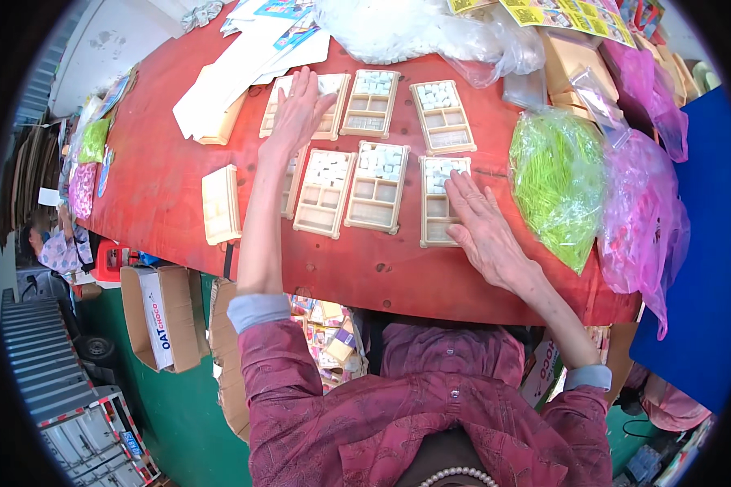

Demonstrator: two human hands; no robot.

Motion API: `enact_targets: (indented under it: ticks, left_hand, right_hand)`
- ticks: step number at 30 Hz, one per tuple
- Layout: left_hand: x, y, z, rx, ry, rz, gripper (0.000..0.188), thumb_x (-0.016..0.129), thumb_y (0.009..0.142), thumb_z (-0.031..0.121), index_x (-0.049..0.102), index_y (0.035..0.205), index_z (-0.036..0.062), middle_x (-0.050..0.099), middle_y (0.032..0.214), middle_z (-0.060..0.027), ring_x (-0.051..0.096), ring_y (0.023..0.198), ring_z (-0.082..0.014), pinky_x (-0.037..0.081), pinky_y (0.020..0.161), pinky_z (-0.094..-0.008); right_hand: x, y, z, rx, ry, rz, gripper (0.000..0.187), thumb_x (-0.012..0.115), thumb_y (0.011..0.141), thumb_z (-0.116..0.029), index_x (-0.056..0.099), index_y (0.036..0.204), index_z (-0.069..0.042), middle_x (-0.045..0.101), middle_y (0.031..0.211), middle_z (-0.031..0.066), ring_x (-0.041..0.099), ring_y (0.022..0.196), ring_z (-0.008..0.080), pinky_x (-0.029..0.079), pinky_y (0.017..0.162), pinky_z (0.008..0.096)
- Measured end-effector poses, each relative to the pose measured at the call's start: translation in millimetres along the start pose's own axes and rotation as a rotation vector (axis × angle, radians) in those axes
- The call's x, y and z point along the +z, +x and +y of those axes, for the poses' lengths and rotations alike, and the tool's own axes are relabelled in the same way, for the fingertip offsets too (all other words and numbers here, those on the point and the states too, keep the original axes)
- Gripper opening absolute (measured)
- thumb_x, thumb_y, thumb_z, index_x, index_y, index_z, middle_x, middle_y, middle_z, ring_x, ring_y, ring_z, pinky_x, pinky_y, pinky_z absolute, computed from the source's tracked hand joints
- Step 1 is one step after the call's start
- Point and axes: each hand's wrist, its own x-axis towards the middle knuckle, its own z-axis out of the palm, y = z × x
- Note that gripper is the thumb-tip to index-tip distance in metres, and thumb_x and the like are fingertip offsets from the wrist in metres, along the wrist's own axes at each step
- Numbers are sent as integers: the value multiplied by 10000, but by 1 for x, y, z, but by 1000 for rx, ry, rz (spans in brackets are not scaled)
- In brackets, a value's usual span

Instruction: Sorting and placing small white toy components from a plastic bag into compartmentalized plastic trays on a workbench.

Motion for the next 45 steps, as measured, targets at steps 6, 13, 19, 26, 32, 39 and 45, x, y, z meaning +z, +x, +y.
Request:
enact_targets:
  ticks: [6,13,19,26,32,39,45]
  left_hand:
    - [33,9,-2,-14,18,-102,709,341,965,494,199,1459,6,176,1530,-179,140,1428,-291,111,1133,-530]
    - [27,13,2,-37,-15,-132,737,354,957,516,202,1456,-4,188,1524,-189,147,1425,-295,99,1134,-536]
    - [31,8,5,-6,-196,-15,713,370,964,490,227,1446,-16,200,1514,-208,164,1419,-303,94,1144,-496]
    - [30,12,8,-2,-17,-141,683,387,962,465,253,1440,-4,177,1522,-205,164,1415,-323,114,1137,-516]
    - [29,15,32,103,94,-17,669,394,957,455,250,1452,27,174,1531,-175,156,1422,-300,110,1135,-526]
    - [58,36,62,279,-42,-47,655,380,963,456,245,1459,51,207,1531,-133,162,1425,-275,112,1149,-477]
    - [86,56,20,559,260,-66,575,370,974,412,203,1490,221,171,1532,-178,118,1424,-363,15,1150,-516]
  right_hand:
    - [-4,1,4,49,26,-31,579,378,981,-301,233,1445,14,194,1520,184,147,1419,339,125,1145,488]
    - [1,6,9,47,11,-57,579,397,973,-295,245,1442,9,194,1522,175,154,1417,338,126,1148,485]
    - [-3,3,6,20,9,-67,587,445,950,-244,246,1444,4,193,1521,177,157,1418,333,123,1147,491]
    - [-3,2,11,40,19,-41,595,470,936,-210,244,1447,-3,190,1520,185,154,1418,334,127,1146,497]
    - [-3,-2,9,38,27,-40,610,493,924,-190,242,1447,0,191,1518,191,154,1420,330,131,1145,491]
    - [-7,-5,8,40,44,-9,608,499,921,-193,253,1440,7,201,1514,194,154,1421,325,130,1148,488]
    - [2,-10,13,30,-7,-8,628,495,936,-281,262,1424,39,191,1512,218,128,1425,335,115,1151,503]
